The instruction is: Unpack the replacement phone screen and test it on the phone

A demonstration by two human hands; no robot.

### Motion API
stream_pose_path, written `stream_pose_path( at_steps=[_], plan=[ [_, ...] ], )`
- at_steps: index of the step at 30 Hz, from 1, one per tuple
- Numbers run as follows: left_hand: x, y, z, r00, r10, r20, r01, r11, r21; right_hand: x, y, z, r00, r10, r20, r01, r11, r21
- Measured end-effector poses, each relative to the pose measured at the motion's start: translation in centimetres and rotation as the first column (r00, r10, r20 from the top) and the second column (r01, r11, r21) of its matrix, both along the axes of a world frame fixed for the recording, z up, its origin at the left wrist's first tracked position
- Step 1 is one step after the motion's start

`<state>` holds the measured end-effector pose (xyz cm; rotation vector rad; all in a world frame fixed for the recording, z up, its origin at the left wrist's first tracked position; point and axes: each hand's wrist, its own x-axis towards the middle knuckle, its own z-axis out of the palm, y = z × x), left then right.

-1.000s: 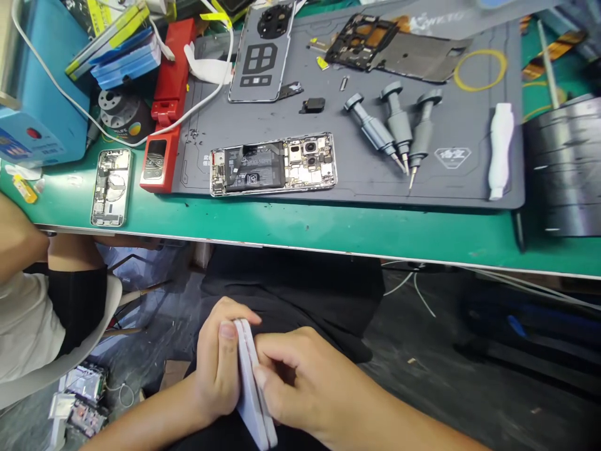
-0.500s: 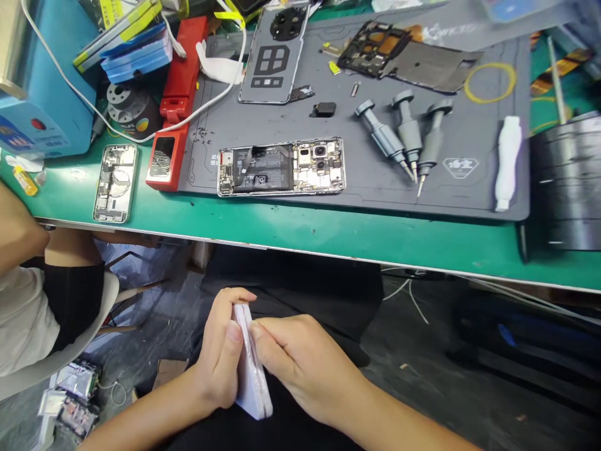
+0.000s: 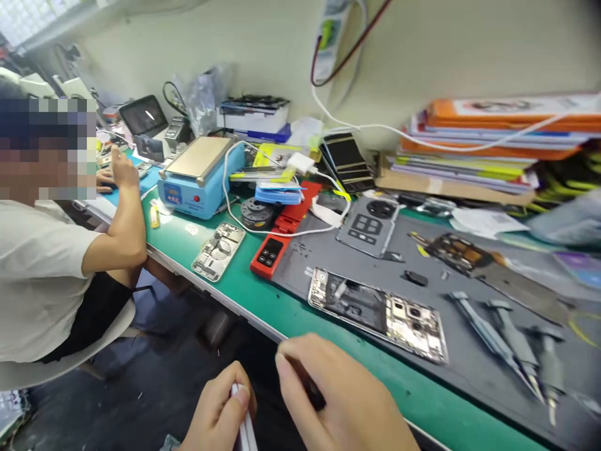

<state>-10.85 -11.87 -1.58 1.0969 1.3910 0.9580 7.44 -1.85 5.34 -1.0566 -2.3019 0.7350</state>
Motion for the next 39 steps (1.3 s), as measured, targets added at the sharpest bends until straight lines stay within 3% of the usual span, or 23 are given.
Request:
stream_pose_path(
  at_steps=[2, 9, 12, 15, 19, 23, 26, 30, 33, 36, 39],
  plan=[
    [-0.9, -0.6, -0.3, 0.998, 0.017, 0.065, -0.016, 1.0, -0.022, -2.8, 2.3, 0.6, 0.998, 0.025, 0.057, -0.034, 0.987, 0.157],
    [-4.4, -2.1, -1.6, 0.961, -0.168, 0.218, 0.182, 0.982, -0.047, -16.2, 9.5, 0.6, 0.965, 0.084, 0.248, -0.163, 0.933, 0.32],
    [-6.0, -2.6, -2.6, 0.949, -0.21, 0.237, 0.241, 0.964, -0.112, -21.1, 10.7, -0.5, 0.945, 0.015, 0.328, -0.136, 0.927, 0.35],
    [-7.3, -3.1, -3.3, 0.956, -0.188, 0.225, 0.232, 0.954, -0.191, -23.5, 10.7, -1.6, 0.917, -0.024, 0.398, -0.134, 0.921, 0.365],
    [-8.8, -3.6, -2.8, 0.974, -0.144, 0.176, 0.187, 0.948, -0.256, -23.5, 10.0, -2.4, 0.894, 0.034, 0.446, -0.235, 0.884, 0.404],
    [-9.6, -3.6, -0.5, 0.983, -0.147, 0.108, 0.17, 0.956, -0.239, -22.6, 9.4, -2.6, 0.886, 0.071, 0.459, -0.288, 0.859, 0.422],
    [-9.3, -3.5, 0.7, 0.999, -0.032, 0.009, 0.033, 0.981, -0.193, -22.2, 9.1, -3.0, 0.889, 0.097, 0.447, -0.297, 0.866, 0.404],
    [-8.6, -3.3, 0.7, 0.998, 0.065, -0.028, -0.069, 0.98, -0.189, -21.9, 9.0, -4.0, 0.909, 0.167, 0.381, -0.308, 0.886, 0.345],
    [-8.3, -3.5, 0.3, 0.995, 0.096, -0.03, -0.1, 0.976, -0.191, -21.2, 8.6, -3.7, 0.941, 0.2, 0.273, -0.279, 0.915, 0.292],
    [-8.0, -3.7, 0.3, 0.989, 0.149, -0.026, -0.151, 0.972, -0.182, -18.7, 6.6, -2.5, 0.971, 0.206, 0.122, -0.228, 0.951, 0.209],
    [-7.5, -3.5, 0.5, 0.98, 0.195, -0.022, -0.196, 0.967, -0.162, -13.9, 3.7, -1.2, 0.976, 0.217, 0.021, -0.217, 0.975, 0.048]
  ],
)
